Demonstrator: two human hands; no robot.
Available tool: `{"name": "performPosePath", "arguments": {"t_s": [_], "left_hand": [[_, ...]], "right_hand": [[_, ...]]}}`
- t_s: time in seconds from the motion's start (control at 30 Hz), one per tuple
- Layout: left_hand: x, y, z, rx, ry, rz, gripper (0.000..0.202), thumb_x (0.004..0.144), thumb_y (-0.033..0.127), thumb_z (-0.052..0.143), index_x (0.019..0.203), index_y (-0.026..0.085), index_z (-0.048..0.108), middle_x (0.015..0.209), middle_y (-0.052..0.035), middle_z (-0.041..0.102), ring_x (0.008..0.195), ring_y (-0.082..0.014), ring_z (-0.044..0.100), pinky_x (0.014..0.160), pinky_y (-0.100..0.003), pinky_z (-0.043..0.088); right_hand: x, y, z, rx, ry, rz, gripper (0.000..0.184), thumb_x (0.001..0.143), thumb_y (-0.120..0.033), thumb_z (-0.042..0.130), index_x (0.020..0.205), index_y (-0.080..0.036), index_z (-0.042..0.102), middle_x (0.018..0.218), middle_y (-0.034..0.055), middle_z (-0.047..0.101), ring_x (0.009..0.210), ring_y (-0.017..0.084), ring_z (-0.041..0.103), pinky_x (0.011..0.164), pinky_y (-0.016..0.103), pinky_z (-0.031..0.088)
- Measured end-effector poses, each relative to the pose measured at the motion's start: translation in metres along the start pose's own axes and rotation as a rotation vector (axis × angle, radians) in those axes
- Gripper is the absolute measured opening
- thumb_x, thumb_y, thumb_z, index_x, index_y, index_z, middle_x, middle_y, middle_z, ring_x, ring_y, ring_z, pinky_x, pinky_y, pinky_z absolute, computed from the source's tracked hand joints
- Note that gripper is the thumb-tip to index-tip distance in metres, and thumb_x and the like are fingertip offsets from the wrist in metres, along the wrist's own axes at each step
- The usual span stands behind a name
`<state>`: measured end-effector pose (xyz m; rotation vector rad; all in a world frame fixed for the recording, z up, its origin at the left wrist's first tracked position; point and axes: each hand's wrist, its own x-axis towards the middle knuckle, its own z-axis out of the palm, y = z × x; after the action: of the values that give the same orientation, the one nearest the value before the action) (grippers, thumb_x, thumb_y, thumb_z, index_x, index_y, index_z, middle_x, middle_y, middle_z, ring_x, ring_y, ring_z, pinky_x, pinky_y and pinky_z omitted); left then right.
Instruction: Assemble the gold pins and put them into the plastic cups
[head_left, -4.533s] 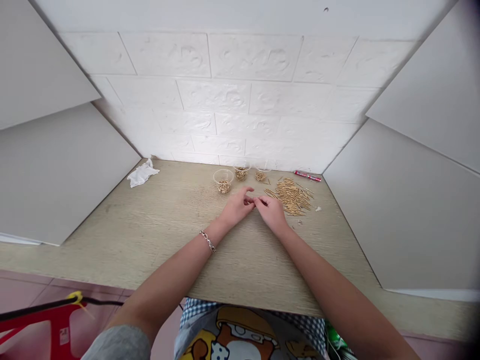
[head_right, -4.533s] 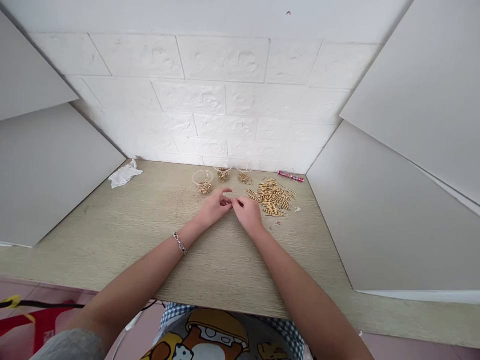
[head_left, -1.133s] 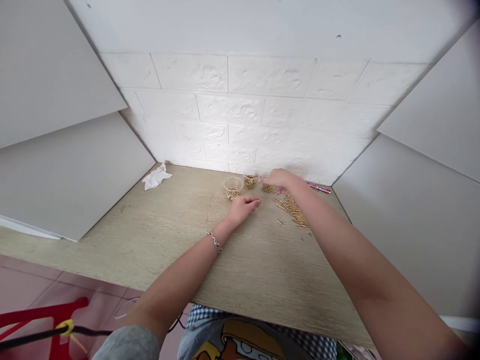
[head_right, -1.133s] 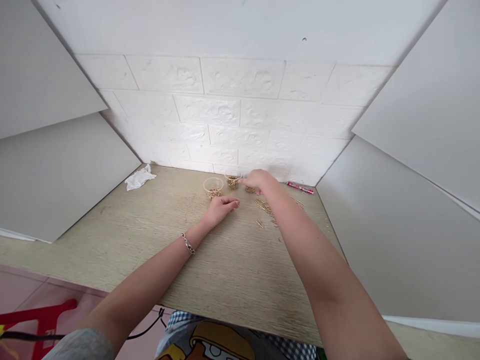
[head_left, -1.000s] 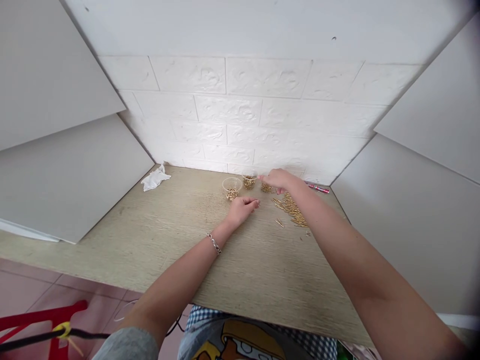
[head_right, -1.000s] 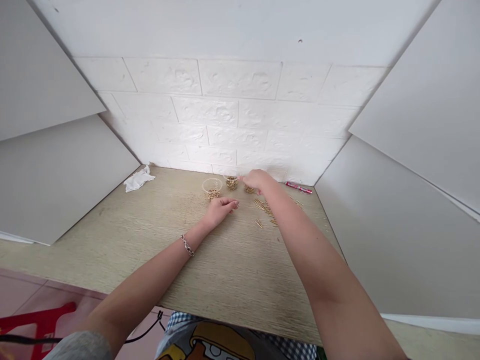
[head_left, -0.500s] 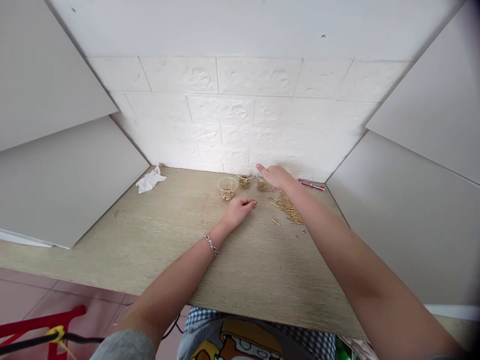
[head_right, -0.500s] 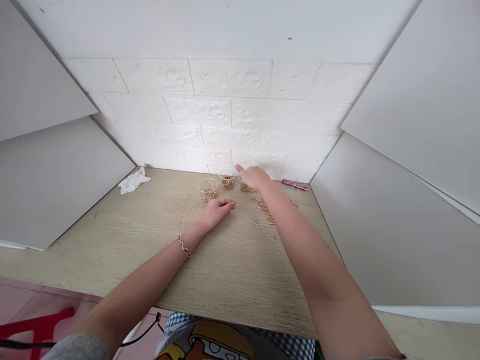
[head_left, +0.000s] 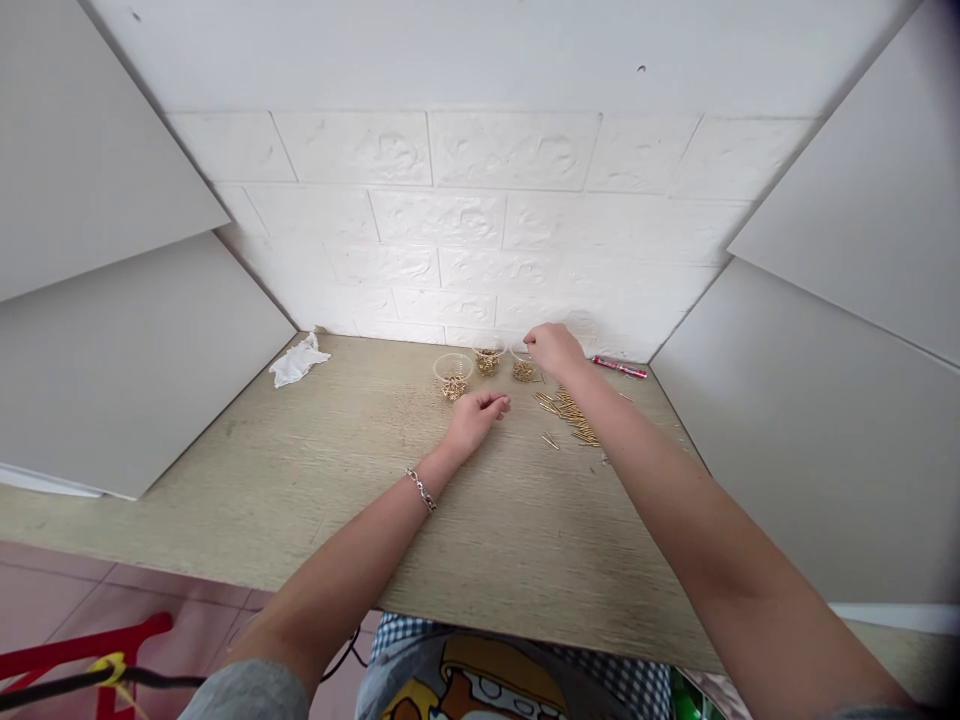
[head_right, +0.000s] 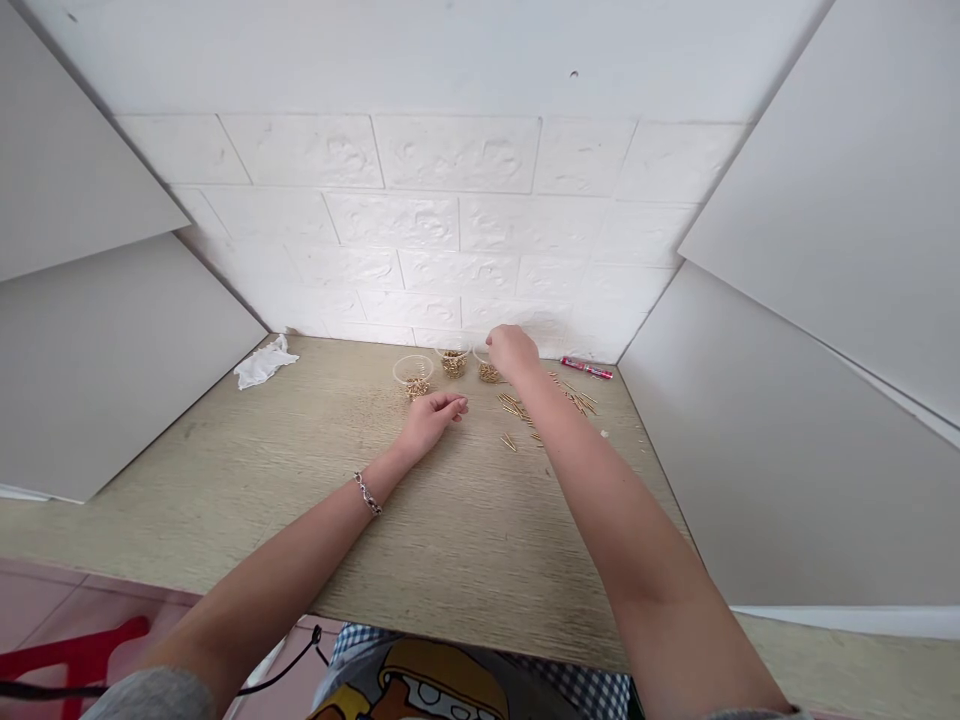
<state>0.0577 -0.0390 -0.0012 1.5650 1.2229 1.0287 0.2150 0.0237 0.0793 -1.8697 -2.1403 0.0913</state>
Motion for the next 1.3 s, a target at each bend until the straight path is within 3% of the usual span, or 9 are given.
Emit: {"name": "performPosePath", "arguments": {"t_s": [0.1,0.17,0.37,0.43,0.53,0.83,1.13,1.23,1.3], "left_hand": [[-0.001,0.003,0.001,-0.146,0.037,-0.038,0.028,0.069,0.04,0.057,0.074,0.013,0.062,0.071,-0.0037,0.063,0.065,-0.0122,0.056,0.06,-0.023,0.039],[-0.002,0.005,0.002,-0.254,0.013,-0.094,0.026,0.069,0.039,0.057,0.076,0.013,0.061,0.076,-0.0049,0.064,0.065,-0.0118,0.057,0.055,-0.021,0.036],[-0.003,0.007,0.003,-0.468,-0.187,-0.123,0.024,0.066,0.034,0.063,0.077,0.013,0.062,0.07,-0.0006,0.059,0.054,-0.0055,0.044,0.047,-0.019,0.025],[-0.003,0.006,0.003,-0.507,-0.239,-0.115,0.024,0.065,0.034,0.064,0.077,0.013,0.063,0.069,0.0003,0.059,0.054,-0.0048,0.042,0.049,-0.019,0.025],[-0.004,0.005,0.002,-0.536,-0.257,-0.127,0.024,0.064,0.033,0.066,0.076,0.013,0.064,0.069,-0.0002,0.059,0.055,-0.0047,0.041,0.05,-0.02,0.025],[-0.006,0.008,0.003,-0.554,-0.217,-0.172,0.027,0.06,0.034,0.07,0.076,0.013,0.065,0.07,0.0,0.058,0.053,-0.0042,0.042,0.049,-0.019,0.025],[-0.004,0.008,-0.001,-0.532,-0.265,-0.177,0.031,0.059,0.039,0.069,0.076,0.013,0.066,0.073,-0.0017,0.061,0.053,-0.0044,0.042,0.05,-0.02,0.029],[-0.004,0.007,0.0,-0.511,-0.246,-0.184,0.034,0.058,0.04,0.07,0.077,0.012,0.065,0.071,-0.0018,0.06,0.053,-0.0047,0.043,0.049,-0.019,0.029],[-0.004,0.006,0.0,-0.507,-0.234,-0.185,0.033,0.058,0.039,0.07,0.076,0.012,0.064,0.068,-0.001,0.059,0.052,-0.0047,0.042,0.048,-0.019,0.028]], "right_hand": [[-0.014,-0.004,-0.002,0.221,0.155,-0.003,0.029,0.075,-0.012,0.039,0.086,-0.014,0.066,0.094,0.0091,0.065,0.091,0.017,0.056,0.077,0.025,0.038],[-0.03,-0.01,-0.002,0.397,0.188,-0.002,0.027,0.076,-0.014,0.039,0.09,-0.015,0.062,0.094,0.0062,0.065,0.089,0.015,0.056,0.078,0.025,0.039],[-0.072,-0.022,0.003,0.728,-0.324,-0.062,0.03,0.076,-0.015,0.037,0.106,-0.02,0.042,0.065,-0.0024,0.055,0.055,0.011,0.051,0.053,0.022,0.039],[-0.075,-0.022,0.002,0.752,-0.402,-0.053,0.029,0.076,-0.016,0.039,0.105,-0.021,0.04,0.062,-0.0034,0.052,0.053,0.011,0.048,0.05,0.021,0.037],[-0.075,-0.021,-0.001,0.725,-0.422,-0.038,0.03,0.076,-0.016,0.04,0.105,-0.022,0.039,0.063,-0.0032,0.05,0.053,0.011,0.046,0.048,0.021,0.034],[-0.074,-0.017,0.004,0.492,-0.364,-0.029,0.032,0.078,-0.02,0.039,0.11,-0.021,0.04,0.069,-0.0001,0.053,0.057,0.013,0.046,0.054,0.023,0.033],[-0.08,-0.017,0.007,0.639,-0.443,-0.024,0.039,0.081,-0.022,0.038,0.12,-0.021,0.033,0.068,-0.001,0.056,0.055,0.013,0.05,0.051,0.023,0.036],[-0.091,-0.02,-0.005,0.531,-0.284,0.013,0.034,0.082,-0.026,0.042,0.115,-0.021,0.04,0.077,0.0025,0.059,0.064,0.015,0.053,0.057,0.025,0.037],[-0.107,-0.027,-0.024,0.449,-0.112,0.001,0.021,0.082,-0.03,0.044,0.099,-0.02,0.051,0.077,0.0037,0.058,0.069,0.016,0.052,0.061,0.026,0.037]]}}
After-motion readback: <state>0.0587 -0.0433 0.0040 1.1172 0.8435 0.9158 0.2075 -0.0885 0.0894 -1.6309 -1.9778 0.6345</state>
